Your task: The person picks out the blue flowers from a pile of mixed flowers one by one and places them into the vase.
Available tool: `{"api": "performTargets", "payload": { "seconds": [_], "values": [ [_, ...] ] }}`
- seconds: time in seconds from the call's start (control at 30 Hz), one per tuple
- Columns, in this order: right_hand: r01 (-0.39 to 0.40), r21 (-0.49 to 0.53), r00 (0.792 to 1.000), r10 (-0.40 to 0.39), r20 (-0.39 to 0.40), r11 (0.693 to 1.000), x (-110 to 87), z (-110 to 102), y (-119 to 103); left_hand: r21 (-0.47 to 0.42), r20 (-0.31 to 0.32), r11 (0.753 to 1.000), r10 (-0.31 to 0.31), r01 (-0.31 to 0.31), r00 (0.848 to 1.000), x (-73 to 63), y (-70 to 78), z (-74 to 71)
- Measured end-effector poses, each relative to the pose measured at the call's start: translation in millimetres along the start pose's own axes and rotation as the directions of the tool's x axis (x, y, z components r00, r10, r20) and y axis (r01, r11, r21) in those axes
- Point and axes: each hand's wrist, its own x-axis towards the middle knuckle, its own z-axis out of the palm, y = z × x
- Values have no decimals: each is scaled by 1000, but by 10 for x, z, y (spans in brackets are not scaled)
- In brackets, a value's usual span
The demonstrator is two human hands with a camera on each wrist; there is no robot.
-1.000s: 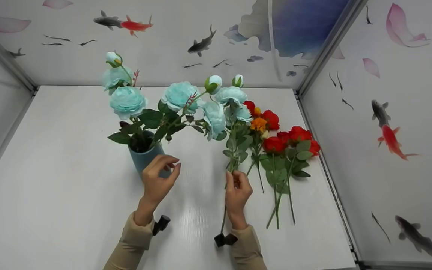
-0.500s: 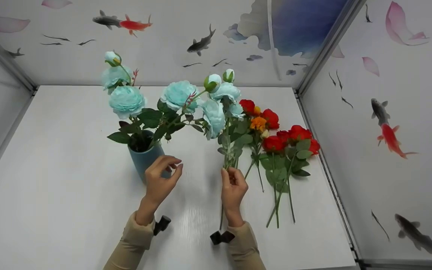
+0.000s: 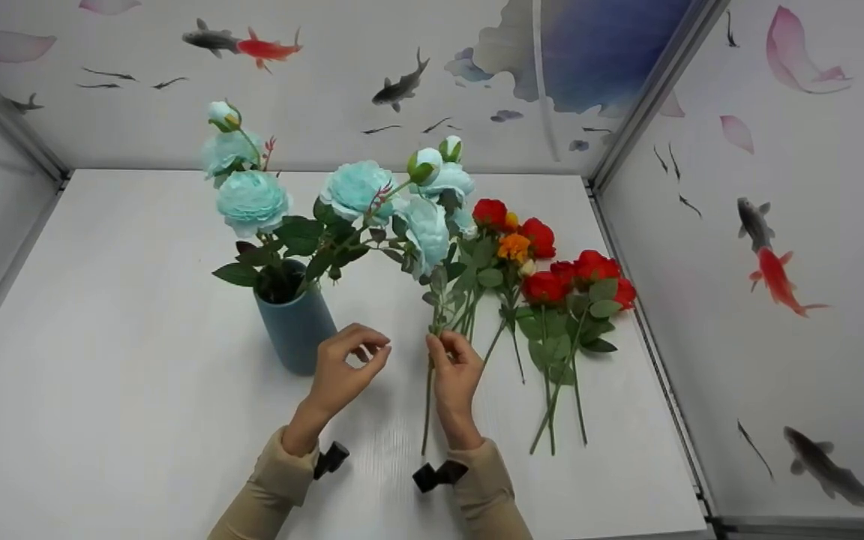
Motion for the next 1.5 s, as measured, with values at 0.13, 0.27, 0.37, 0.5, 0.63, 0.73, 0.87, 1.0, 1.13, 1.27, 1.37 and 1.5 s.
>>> {"api": "performTargets", "payload": {
  "seconds": [0.13, 0.27, 0.37, 0.5, 0.63, 0.73, 0.87, 1.0, 1.13, 1.27, 1.37, 1.5],
  "values": [
    [-13, 27, 1000, 13, -7, 1000, -1, 22, 77, -41, 121, 995, -89, 94, 989, -60, 3, 81],
    [-10, 51, 1000, 11, -19, 999, -6, 65, 90, -61, 179, 985, -150, 163, 972, -92, -4, 133],
    [4, 83, 1000, -3, -9, 997, -7, 87, 92, -76, 201, 977, -178, 197, 963, -110, -16, 156],
    [16, 117, 1000, -16, -1, 993, -7, 113, 91, -104, 216, 966, -211, 237, 953, -128, -17, 177],
    [0, 121, 1000, 2, -18, 993, -10, 143, 86, -121, 238, 952, -247, 281, 939, -142, -6, 210],
    [-13, 110, 999, 17, -33, 994, -19, 160, 87, -120, 251, 944, -271, 308, 929, -152, -4, 243],
    [-15, 103, 999, 20, -49, 995, -34, 176, 92, -121, 244, 937, -293, 329, 925, -160, -12, 274],
    [-6, 117, 998, 12, -56, 993, -45, 185, 92, -135, 238, 930, -305, 342, 922, -163, -24, 290],
    [-3, 132, 999, 10, -51, 991, -55, 194, 93, -143, 243, 924, -314, 354, 918, -166, -27, 292],
    [-6, 121, 999, 12, -46, 993, -67, 195, 90, -146, 252, 924, -310, 353, 917, -168, -26, 284],
    [-7, 104, 999, 12, -44, 995, -78, 191, 95, -150, 263, 926, -301, 347, 917, -166, -24, 276],
    [-10, 104, 999, 14, -37, 995, -89, 188, 103, -149, 275, 924, -304, 353, 912, -162, -14, 261]
  ]
}}
